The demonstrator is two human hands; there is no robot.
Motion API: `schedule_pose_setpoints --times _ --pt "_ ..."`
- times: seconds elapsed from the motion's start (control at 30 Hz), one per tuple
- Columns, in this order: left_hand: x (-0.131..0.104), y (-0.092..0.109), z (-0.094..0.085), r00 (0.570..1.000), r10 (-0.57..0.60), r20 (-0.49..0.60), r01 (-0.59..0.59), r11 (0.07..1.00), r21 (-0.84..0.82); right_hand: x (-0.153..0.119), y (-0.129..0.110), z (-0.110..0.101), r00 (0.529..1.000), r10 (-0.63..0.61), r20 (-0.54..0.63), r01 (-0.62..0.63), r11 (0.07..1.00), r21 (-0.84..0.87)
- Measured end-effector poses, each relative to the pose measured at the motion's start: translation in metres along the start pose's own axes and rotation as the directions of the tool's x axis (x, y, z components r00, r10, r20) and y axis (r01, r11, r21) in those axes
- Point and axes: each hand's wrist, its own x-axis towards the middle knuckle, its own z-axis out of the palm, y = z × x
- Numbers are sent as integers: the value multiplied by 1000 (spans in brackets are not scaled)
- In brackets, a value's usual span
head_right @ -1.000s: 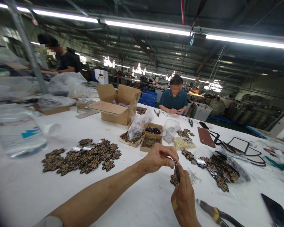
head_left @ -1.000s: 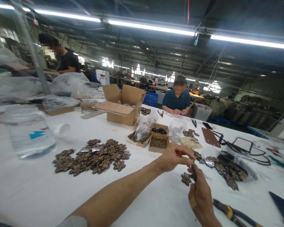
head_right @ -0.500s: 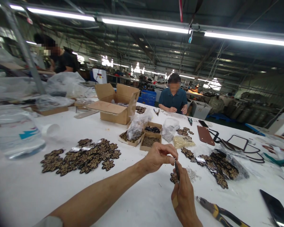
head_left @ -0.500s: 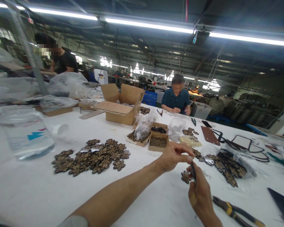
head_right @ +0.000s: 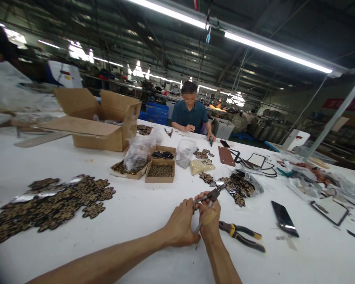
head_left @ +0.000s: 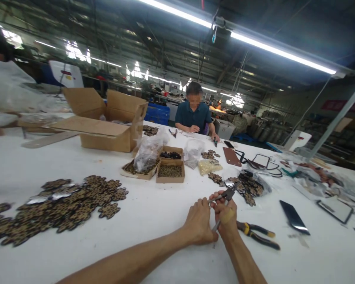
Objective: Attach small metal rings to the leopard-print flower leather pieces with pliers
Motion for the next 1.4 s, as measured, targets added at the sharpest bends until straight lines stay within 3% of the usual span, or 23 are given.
schedule_pose_setpoints --times 0.17,0.33,0.53,0.8,1.4 --pt "-6 -4 18 986 -55 -160 63 997 40 -10 14 5 998 61 -18 -58 992 113" --pt "-9 -10 29 985 -44 -168 56 996 70 -17 20 5 982 188 36 -191 969 154" --pt "-10 -8 35 982 -48 -181 76 985 152 -15 28 -2 959 274 -71 -259 950 171" --pt "-7 -12 43 972 12 -236 49 967 251 -10 35 -2 949 278 -151 -245 947 208" --pt "-6 -17 47 967 19 -255 42 972 230 -9 41 -4 946 273 -175 -238 951 197"
